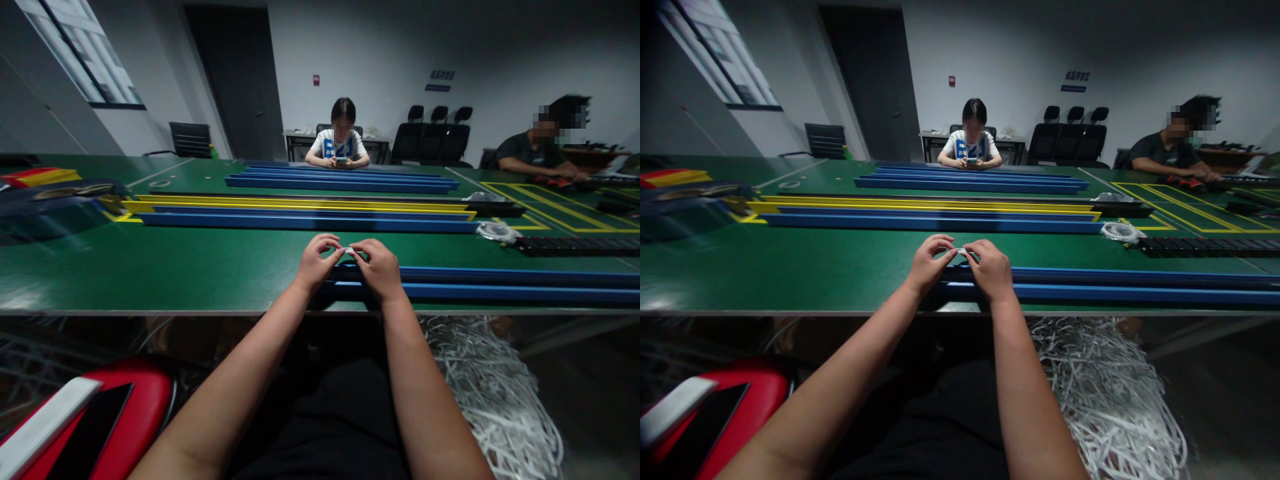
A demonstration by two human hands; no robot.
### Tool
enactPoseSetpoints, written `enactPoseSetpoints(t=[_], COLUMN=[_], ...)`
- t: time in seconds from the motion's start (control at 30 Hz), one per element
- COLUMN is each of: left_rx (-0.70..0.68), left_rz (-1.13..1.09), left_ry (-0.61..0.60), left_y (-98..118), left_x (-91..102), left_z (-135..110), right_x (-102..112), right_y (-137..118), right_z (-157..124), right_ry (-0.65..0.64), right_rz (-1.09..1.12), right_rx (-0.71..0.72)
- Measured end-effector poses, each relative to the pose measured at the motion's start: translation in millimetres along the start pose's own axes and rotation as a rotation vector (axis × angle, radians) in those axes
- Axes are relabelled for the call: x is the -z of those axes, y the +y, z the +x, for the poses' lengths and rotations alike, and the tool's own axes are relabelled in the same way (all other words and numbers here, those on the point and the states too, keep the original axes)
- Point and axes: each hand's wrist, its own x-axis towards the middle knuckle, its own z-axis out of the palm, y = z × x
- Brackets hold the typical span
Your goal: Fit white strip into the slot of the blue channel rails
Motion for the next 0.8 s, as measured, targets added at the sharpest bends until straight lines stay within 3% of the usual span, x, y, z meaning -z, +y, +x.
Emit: enactPoseSetpoints(t=[0.37,0.43,0.57,0.67,0.8], left_rx=[-0.017,-0.016,-0.01,-0.009,0.005], left_rz=[0.078,0.096,0.181,0.224,0.213], left_ry=[0.03,0.06,0.1,0.109,0.155], left_y=[-10.5,-11.7,-13.3,-13.9,-14.3], left_x=[-0.5,0.7,2.1,3.2,5.6], left_z=[2.7,2.8,2.5,2.5,2.4], right_x=[11.3,15.1,22.2,30.4,52.8], right_y=[-12.8,-11.8,1.8,11.5,13.7], right_z=[0.0,7.0,26.5,41.6,63.5], right_ry=[0.006,-0.067,-0.34,-0.454,-0.677], right_rz=[-0.212,-0.139,0.144,0.328,0.372], right_rx=[-0.022,-0.07,-0.271,-0.402,-0.424])
